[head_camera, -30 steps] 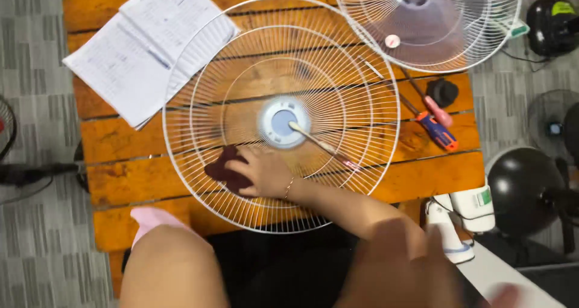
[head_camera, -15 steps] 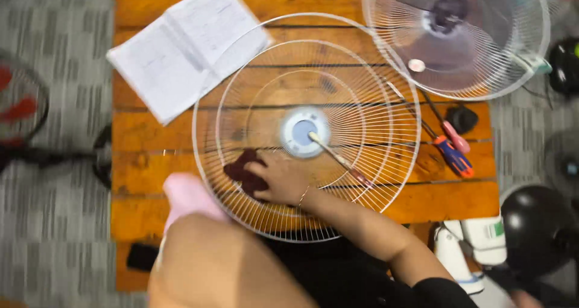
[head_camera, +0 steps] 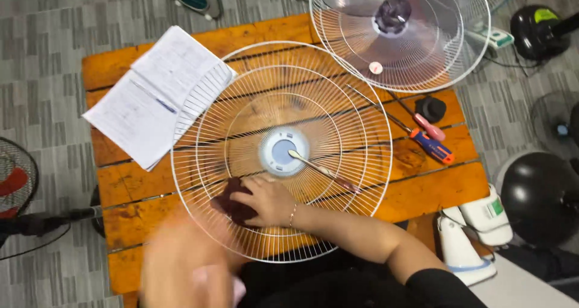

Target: Cleaning a fan grill using a cloth and a sponge on a wooden table

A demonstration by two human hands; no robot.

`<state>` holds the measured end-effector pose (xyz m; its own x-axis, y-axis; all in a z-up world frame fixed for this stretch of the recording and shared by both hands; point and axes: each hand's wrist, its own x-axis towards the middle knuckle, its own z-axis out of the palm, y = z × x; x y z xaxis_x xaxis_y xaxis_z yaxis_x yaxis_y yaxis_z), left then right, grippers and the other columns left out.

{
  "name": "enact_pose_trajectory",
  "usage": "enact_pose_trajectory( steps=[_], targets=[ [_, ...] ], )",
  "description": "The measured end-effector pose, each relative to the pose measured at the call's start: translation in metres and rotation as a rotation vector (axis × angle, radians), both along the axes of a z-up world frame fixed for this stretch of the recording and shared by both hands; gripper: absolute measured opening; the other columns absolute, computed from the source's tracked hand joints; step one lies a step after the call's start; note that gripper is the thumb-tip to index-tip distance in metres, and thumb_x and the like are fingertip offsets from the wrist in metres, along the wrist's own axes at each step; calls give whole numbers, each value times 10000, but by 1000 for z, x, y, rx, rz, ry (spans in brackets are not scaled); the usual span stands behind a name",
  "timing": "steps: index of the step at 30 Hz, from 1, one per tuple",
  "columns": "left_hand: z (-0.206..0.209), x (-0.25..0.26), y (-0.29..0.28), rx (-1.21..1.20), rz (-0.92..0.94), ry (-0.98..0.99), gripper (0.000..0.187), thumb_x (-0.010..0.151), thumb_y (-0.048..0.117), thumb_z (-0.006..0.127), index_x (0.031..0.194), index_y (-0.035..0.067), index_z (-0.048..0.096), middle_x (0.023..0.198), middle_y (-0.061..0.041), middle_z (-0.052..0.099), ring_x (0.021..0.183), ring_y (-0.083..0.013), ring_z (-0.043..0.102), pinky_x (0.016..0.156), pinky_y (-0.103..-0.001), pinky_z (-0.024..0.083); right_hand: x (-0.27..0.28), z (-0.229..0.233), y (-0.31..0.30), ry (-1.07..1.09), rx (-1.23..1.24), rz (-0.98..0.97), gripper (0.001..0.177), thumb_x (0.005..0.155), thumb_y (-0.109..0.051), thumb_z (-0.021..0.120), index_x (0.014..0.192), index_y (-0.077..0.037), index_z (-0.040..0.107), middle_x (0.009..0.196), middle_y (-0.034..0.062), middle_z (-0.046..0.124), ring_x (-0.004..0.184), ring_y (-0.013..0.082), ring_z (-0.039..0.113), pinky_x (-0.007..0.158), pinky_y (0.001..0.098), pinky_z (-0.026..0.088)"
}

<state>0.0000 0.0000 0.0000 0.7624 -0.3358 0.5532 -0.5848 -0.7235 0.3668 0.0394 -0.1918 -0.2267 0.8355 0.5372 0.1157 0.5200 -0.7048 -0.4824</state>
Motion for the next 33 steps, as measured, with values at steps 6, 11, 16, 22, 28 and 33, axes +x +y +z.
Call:
enact_pose_trajectory(
  steps=[6,11,16,22,28,33],
  targets=[
    [-190,50,16,-571,320,526,669,899,120,592,1538,55,405,1583,-220,406,1424,-357,419,1158,-458,339,-1,20,7,-59,-19,33,605,810,-572,726,1268,-195,606,1204,195,605,1051,384,592,706,515,534],
    [-198,25,-4,-1453,470,705,846,877,-118,398,1603,251,167,1638,-259,327,1418,-466,461,1136,-534,386,-9,28,16,10,-72,108,844,702,-793,642,1280,-179,618,1150,149,594,1011,330,559,595,481,535],
    [-188,10,-22,-1917,398,1029,802,862,119,335,1659,182,265,1485,-322,452,1327,-425,467,1135,-488,355,-9,14,25,-83,-126,118,510,806,-497,789,1194,-202,638,1107,141,595,1044,315,576,573,462,540],
    [-159,6,-29,-1872,474,1045,773,898,68,346,1653,223,290,1483,-335,467,1312,-427,487,1117,-453,372,-11,14,36,-61,-78,100,458,845,-518,772,1155,-206,643,1071,113,621,945,278,617,488,387,555],
    [-228,-37,-10,-2256,-440,666,865,861,-228,522,1652,33,285,1595,-368,344,1412,-580,405,1111,-715,327,15,36,4,-5,18,-217,162,916,-391,692,976,-243,716,925,27,682,771,243,646,391,398,480],
    [-166,-24,-45,-1926,526,1033,818,850,-13,335,1638,195,261,1619,-197,393,1416,-423,430,1184,-572,330,16,39,-10,135,-122,-287,465,758,-496,806,1127,-253,664,1001,47,655,851,268,662,535,424,528]
  ],
)
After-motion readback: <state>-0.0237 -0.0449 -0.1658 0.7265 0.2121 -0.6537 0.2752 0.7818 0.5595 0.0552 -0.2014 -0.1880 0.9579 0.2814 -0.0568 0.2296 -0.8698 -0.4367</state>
